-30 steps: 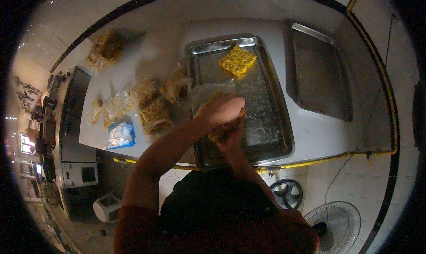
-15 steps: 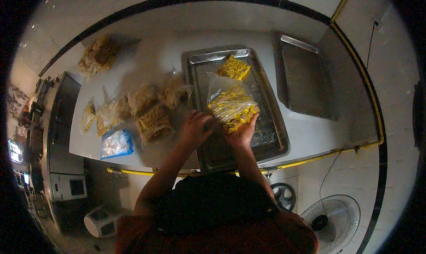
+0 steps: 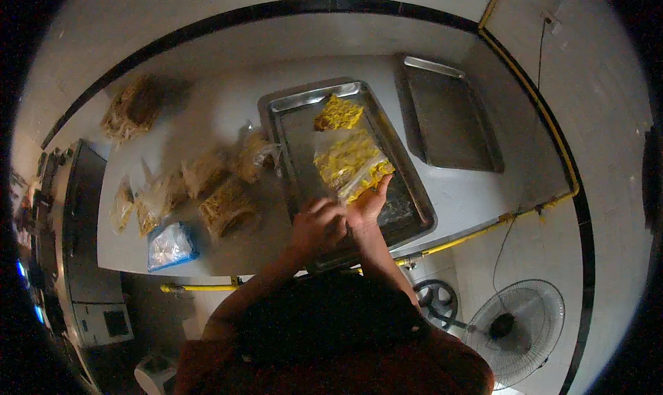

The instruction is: The person packs yellow noodles from a metal tray into clear plastic bags, seals them, and places them on a white table. The person also moves empty trays to a sink area and returns to continue packaging.

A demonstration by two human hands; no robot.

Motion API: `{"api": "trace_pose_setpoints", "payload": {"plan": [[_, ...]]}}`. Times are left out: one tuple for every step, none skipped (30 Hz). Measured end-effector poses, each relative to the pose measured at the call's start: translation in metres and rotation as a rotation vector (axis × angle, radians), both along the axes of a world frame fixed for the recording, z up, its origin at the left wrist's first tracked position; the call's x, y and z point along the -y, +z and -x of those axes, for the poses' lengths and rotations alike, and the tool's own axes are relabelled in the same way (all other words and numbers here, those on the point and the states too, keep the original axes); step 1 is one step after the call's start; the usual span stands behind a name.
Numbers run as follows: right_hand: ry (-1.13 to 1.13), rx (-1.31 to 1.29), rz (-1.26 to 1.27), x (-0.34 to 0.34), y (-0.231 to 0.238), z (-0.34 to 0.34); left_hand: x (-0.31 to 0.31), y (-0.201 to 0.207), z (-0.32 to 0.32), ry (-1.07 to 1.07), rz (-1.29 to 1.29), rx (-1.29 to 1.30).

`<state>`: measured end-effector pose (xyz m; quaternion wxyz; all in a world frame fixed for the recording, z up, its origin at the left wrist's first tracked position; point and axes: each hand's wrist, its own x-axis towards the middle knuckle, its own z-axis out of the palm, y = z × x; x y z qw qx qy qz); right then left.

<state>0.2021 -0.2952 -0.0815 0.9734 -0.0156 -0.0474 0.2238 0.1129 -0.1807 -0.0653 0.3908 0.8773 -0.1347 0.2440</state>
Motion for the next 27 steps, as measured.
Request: {"api": "trace_pose_setpoints", "payload": {"plan": [[-0.118, -0.075, 0.024, -0.003, -0.011, -0.006, 0.01, 0.023, -0.013, 0.066, 0.059, 0.112], [-0.132, -0.084, 0.031, -0.005, -0.019, -0.006, 0.02, 0.046, -0.034, 0.142, 0.121, 0.216], [-0.147, -0.091, 0.041, -0.004, -0.026, -0.006, 0.024, 0.054, -0.057, 0.093, 0.005, 0.158], [-0.154, -0.09, 0.048, -0.005, -0.026, -0.006, 0.026, 0.065, -0.079, 0.052, -0.113, 0.109], [-0.147, -0.093, 0.061, -0.007, -0.015, -0.001, 0.032, 0.067, -0.098, 0.016, -0.233, 0.025], [-0.143, -0.082, 0.061, -0.009, -0.012, 0.001, 0.037, 0.066, -0.114, -0.013, -0.358, -0.056], [-0.144, -0.069, 0.062, -0.009, -0.011, 0.0, 0.042, 0.061, -0.132, -0.047, -0.483, -0.136], [-0.134, -0.055, 0.058, -0.013, -0.008, 0.001, 0.041, 0.056, -0.147, -0.035, -0.526, -0.195], [-0.168, -0.045, 0.087, -0.014, -0.012, 0.001, 0.045, 0.053, -0.157, -0.039, -0.566, -0.264], [-0.16, -0.052, 0.076, -0.013, -0.016, -0.001, 0.048, 0.049, -0.163, -0.04, -0.606, -0.333], [-0.15, -0.06, 0.065, -0.013, -0.019, -0.004, 0.05, 0.044, -0.168, -0.029, -0.656, -0.348], [-0.159, -0.075, 0.057, -0.008, -0.024, -0.007, 0.059, 0.055, -0.166, -0.038, -0.706, -0.364], [-0.164, -0.085, 0.066, -0.006, -0.025, -0.006, 0.064, 0.062, -0.165, -0.034, -0.753, -0.378], [-0.167, -0.095, 0.074, -0.006, -0.025, -0.005, 0.068, 0.057, -0.169, -0.045, -0.743, -0.421], [-0.158, -0.101, 0.081, -0.007, -0.023, -0.004, 0.069, 0.057, -0.171, -0.043, -0.732, -0.464], [-0.158, -0.095, 0.082, -0.01, -0.022, -0.003, 0.069, 0.056, -0.172, -0.04, -0.721, -0.508], [-0.155, -0.089, 0.082, -0.012, -0.022, -0.002, 0.069, 0.054, -0.172, -0.027, -0.718, -0.534], [-0.16, -0.084, 0.085, -0.013, -0.022, -0.002, 0.073, 0.063, -0.166, -0.022, -0.713, -0.56], [-0.18, -0.083, 0.111, -0.013, -0.016, -0.001, 0.076, 0.07, -0.161, -0.013, -0.706, -0.588], [-0.198, -0.081, 0.136, -0.013, -0.009, 0.001, 0.079, 0.075, -0.157, -0.005, -0.698, -0.593], [-0.216, -0.081, 0.163, -0.014, -0.007, 0.003, 0.082, 0.079, -0.153, 0.001, -0.688, -0.599], [-0.263, -0.044, 0.223, -0.016, -0.016, 0.002, 0.084, 0.081, -0.149, 0.012, -0.678, -0.604], [-0.308, -0.007, 0.282, -0.018, -0.038, -0.003, 0.086, 0.063, -0.149, 0.03, -0.651, -0.498], [-0.352, 0.033, 0.342, -0.021, -0.069, -0.01, 0.087, 0.033, -0.151, 0.049, -0.622, -0.392], [-0.488, 0.039, 0.574, -0.012, -0.132, -0.031, 0.096, 0.022, -0.15, 0.047, -0.594, -0.271], [-0.458, 0.039, 0.498, -0.016, -0.14, -0.029, 0.097, 0.022, -0.139, 0.028, -0.682, -0.211], [-0.413, 0.026, 0.409, -0.015, -0.131, -0.025, 0.099, 0.029, -0.125, 0.005, -0.765, -0.152]]}}
